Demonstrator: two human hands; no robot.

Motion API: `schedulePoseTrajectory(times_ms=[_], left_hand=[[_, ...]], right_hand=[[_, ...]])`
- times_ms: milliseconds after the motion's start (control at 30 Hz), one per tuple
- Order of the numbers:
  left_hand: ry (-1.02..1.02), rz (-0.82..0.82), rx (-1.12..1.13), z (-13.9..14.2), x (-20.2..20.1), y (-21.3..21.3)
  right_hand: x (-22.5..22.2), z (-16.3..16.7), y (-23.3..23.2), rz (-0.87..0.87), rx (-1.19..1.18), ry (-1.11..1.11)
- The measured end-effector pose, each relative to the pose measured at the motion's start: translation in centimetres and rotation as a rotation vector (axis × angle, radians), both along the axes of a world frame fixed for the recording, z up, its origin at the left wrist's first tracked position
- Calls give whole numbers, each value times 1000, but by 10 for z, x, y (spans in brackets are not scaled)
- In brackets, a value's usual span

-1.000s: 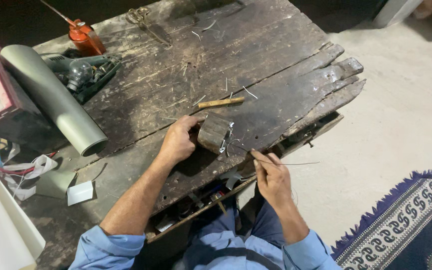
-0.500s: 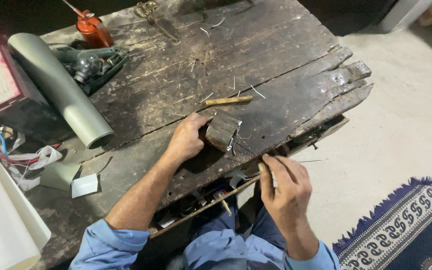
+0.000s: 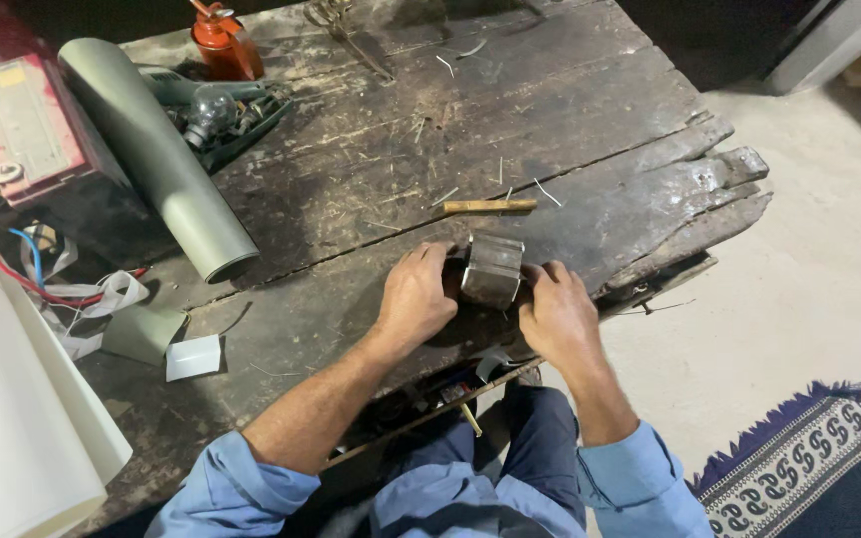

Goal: The person works on a cylindrical electrical component on a wooden workbench, using a thin metal wire to adjust or secure parts of the object. They repeatedly rotate and reposition the component while manipulating the wire with both hands.

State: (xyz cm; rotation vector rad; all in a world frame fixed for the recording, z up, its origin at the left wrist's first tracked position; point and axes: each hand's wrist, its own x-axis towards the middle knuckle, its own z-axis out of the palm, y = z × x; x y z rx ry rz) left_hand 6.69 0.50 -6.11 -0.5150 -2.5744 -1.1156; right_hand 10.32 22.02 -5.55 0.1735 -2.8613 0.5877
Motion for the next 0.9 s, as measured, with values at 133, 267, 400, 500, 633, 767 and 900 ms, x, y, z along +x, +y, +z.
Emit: schedulePoseTrajectory(times_ms=[133, 267, 400, 500, 633, 767, 900], left_hand=[[-111, 1, 40, -5, -8, -11], [-61, -29, 9, -10, -16, -18], [-76, -22, -31, -17, -19, -20], [-81, -32, -75, -20, -21, -22], [-47, -33, -100, -22, -21, -23], [-58, -18, -94, -21, -20, -23], [-118, -15, -109, -17, -22, -21]], right_hand=[[-20, -7, 1, -43, 28, -88], [-20, -11, -9, -142, 87, -1], [-11, -11, -15, -87, 23, 120], [-4, -9, -18, 5, -153, 233], [6, -4, -18, 90, -215, 268], [8, 2, -15, 132, -201, 235], [7, 7, -10, 168, -195, 194]])
